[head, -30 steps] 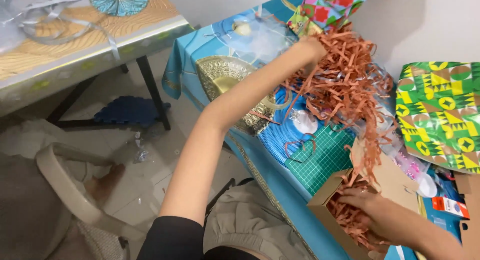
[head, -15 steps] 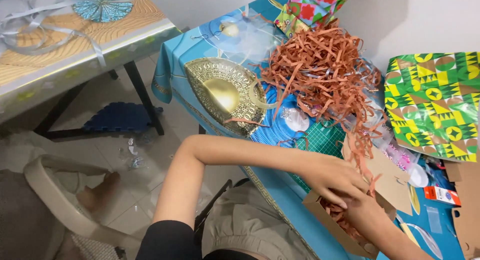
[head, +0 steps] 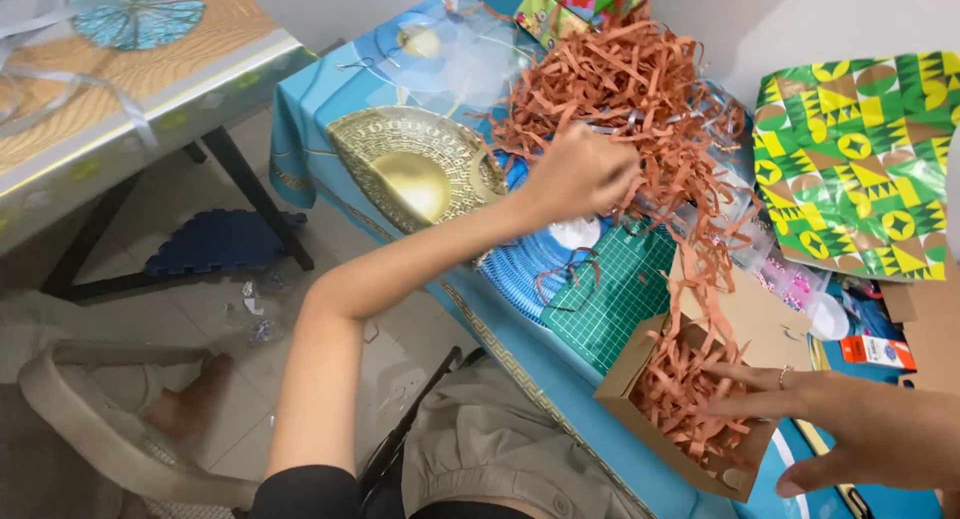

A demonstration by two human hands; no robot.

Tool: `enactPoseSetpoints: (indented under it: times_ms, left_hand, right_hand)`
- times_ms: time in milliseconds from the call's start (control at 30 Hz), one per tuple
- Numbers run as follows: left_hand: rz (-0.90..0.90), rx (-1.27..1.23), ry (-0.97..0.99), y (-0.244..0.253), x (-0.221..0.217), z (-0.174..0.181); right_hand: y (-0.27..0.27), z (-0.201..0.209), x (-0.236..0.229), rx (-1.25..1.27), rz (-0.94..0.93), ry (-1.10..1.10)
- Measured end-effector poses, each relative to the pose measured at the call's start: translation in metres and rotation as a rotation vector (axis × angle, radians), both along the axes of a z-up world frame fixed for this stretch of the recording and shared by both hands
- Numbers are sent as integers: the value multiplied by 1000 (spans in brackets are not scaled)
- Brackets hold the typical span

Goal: Assembling a small cardboard gift box and filling it with shredded paper packing material.

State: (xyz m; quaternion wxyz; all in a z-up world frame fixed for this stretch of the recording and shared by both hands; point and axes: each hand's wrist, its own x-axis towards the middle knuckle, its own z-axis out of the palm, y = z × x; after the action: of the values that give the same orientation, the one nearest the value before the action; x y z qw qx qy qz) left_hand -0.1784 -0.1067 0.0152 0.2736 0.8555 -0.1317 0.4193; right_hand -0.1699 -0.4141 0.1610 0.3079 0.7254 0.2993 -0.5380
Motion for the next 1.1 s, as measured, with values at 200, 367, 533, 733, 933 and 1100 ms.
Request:
enactPoseSetpoints:
  times_ms: [200,367,533,733,933,1100]
  left_hand:
    - [215,-64,238,45,53,-2]
    - [131,0,284,64,62,-16]
    - [12,119,333,86,66,-44]
    - [-25,211,598,97,76,-64]
    - [127,69,337,128,94,-60]
    - [59,72,319,105,75,-27]
  right_hand:
    - [52,38,47,354,124,-186]
    - [131,12,86,758,102,-393]
    - [169,-67,138,1068,512,-746]
    - [167,-132,170,1070,577,-623]
    - [159,-111,202,1434,686,-813]
    - [159,-138,234,1751,483,-504]
